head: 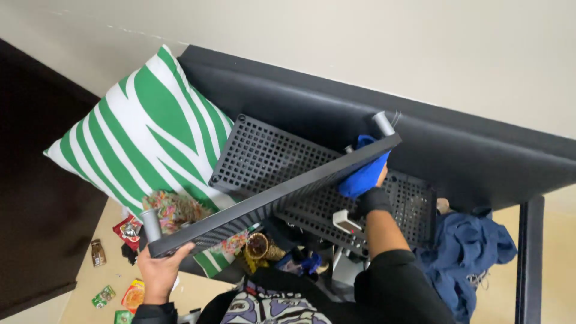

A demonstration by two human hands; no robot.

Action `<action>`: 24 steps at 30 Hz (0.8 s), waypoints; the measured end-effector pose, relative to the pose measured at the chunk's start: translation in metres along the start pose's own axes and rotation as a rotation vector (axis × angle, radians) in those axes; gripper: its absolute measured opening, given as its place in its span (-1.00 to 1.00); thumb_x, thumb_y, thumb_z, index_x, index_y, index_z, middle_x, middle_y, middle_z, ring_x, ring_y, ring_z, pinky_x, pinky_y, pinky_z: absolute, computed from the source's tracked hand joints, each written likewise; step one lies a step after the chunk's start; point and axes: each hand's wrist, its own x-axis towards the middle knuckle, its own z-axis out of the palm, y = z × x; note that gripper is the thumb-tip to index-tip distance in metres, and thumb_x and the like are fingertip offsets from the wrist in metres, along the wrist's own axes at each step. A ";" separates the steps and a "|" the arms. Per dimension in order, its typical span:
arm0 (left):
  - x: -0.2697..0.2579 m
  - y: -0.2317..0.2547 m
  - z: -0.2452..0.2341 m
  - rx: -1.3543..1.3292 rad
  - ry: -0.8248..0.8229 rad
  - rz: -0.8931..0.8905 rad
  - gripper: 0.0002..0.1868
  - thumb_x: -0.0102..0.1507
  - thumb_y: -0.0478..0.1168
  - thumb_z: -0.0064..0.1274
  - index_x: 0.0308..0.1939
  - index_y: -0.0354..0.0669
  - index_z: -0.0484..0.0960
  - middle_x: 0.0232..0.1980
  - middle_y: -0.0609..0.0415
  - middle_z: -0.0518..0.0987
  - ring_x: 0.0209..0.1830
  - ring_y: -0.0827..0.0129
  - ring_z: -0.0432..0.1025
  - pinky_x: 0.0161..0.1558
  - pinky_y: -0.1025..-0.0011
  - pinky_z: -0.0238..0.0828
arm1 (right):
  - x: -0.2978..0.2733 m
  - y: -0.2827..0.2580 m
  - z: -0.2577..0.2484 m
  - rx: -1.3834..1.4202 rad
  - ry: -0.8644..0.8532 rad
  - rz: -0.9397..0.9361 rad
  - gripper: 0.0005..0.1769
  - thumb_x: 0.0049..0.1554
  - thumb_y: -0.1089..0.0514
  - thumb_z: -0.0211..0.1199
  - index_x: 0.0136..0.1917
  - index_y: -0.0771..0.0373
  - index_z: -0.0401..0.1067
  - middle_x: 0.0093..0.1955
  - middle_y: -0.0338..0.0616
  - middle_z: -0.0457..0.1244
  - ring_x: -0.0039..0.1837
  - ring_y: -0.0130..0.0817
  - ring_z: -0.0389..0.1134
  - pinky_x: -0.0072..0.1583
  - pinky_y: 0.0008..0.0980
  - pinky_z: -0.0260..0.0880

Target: The person cleans black plastic shelf panels and metal poles using a blue cloth. They wipe the surfaces of the panels and the ends of the poles, then insert the poles into the panels to assemble the structure.

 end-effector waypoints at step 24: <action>0.095 0.081 0.084 0.199 -0.270 0.095 -0.35 0.16 -0.10 0.37 0.18 -0.49 0.53 0.03 -0.17 0.69 -0.01 0.26 0.58 0.08 0.32 0.49 | -0.016 -0.378 -0.138 -0.114 -0.095 -0.425 -0.63 0.38 -0.04 0.07 0.13 0.34 0.37 0.04 -0.03 0.27 0.07 -0.14 0.26 0.15 -0.14 0.24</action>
